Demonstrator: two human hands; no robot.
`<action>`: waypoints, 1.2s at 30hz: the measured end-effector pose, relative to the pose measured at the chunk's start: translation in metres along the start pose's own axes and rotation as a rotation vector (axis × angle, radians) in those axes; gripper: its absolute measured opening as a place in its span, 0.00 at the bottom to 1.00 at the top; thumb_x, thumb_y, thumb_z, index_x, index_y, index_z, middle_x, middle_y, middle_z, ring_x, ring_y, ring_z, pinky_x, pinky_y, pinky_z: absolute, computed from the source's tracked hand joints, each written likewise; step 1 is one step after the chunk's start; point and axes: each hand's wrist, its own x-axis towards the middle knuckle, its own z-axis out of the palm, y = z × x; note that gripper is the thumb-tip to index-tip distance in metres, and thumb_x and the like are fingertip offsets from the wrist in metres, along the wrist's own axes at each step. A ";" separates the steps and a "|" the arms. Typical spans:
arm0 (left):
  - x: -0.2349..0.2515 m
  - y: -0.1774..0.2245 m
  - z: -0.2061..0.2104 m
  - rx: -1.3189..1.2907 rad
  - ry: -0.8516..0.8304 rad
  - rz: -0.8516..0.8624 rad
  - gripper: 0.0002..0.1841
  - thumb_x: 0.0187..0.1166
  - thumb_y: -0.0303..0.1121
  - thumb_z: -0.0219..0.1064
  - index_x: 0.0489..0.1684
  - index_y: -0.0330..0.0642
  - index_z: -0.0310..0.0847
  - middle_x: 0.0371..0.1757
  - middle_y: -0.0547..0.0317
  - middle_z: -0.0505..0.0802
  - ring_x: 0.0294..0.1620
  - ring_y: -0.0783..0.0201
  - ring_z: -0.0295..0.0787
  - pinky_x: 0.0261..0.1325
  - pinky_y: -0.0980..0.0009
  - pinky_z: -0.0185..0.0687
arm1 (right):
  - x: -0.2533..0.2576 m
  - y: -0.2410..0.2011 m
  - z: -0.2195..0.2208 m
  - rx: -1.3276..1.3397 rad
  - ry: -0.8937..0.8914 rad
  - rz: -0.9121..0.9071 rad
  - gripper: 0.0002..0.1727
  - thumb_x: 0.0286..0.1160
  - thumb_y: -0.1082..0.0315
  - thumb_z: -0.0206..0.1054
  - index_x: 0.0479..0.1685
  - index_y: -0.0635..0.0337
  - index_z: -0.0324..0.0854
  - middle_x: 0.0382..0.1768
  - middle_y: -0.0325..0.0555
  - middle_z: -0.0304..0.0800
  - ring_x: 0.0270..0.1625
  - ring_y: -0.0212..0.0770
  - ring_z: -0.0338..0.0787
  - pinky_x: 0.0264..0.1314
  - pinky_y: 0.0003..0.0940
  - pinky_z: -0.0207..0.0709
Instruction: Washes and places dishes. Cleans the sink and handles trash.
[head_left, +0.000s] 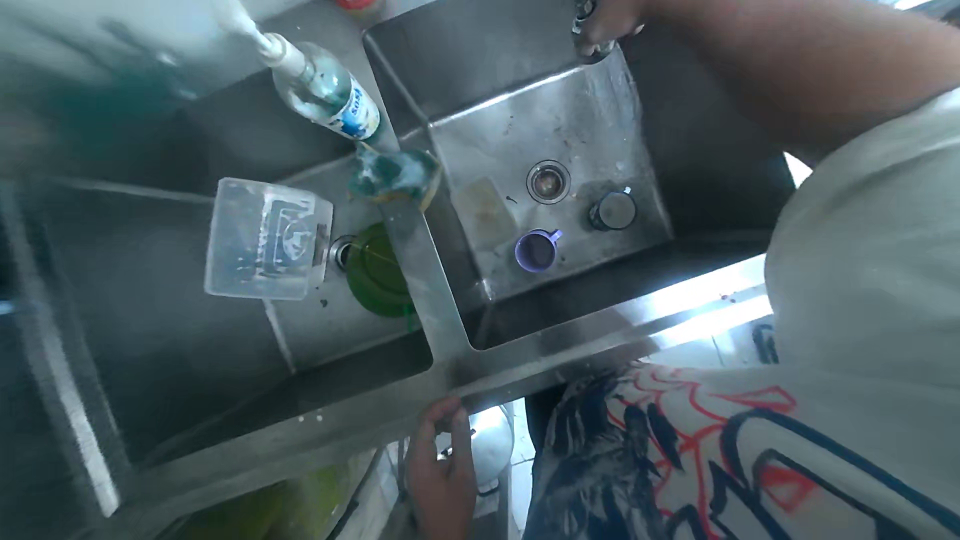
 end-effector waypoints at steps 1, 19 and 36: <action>-0.001 0.000 0.000 -0.003 0.008 -0.002 0.13 0.80 0.31 0.64 0.50 0.27 0.83 0.42 0.60 0.91 0.43 0.85 0.86 0.50 0.87 0.82 | -0.006 -0.005 0.000 0.031 -0.014 0.011 0.32 0.58 0.58 0.84 0.59 0.70 0.81 0.52 0.66 0.86 0.51 0.61 0.86 0.53 0.65 0.77; 0.008 0.008 0.011 -0.039 -0.004 0.058 0.13 0.81 0.33 0.64 0.48 0.29 0.83 0.40 0.63 0.91 0.41 0.85 0.86 0.47 0.86 0.83 | -0.051 -0.012 0.002 0.366 -0.102 -0.131 0.23 0.69 0.52 0.76 0.59 0.55 0.84 0.34 0.41 0.83 0.26 0.31 0.74 0.30 0.32 0.71; 0.031 0.021 0.020 -0.030 -0.081 0.088 0.12 0.82 0.31 0.63 0.51 0.28 0.82 0.44 0.62 0.91 0.44 0.82 0.87 0.50 0.84 0.84 | -0.063 -0.041 0.014 0.784 -0.236 -0.125 0.13 0.77 0.57 0.73 0.33 0.57 0.83 0.18 0.32 0.74 0.16 0.23 0.74 0.21 0.16 0.74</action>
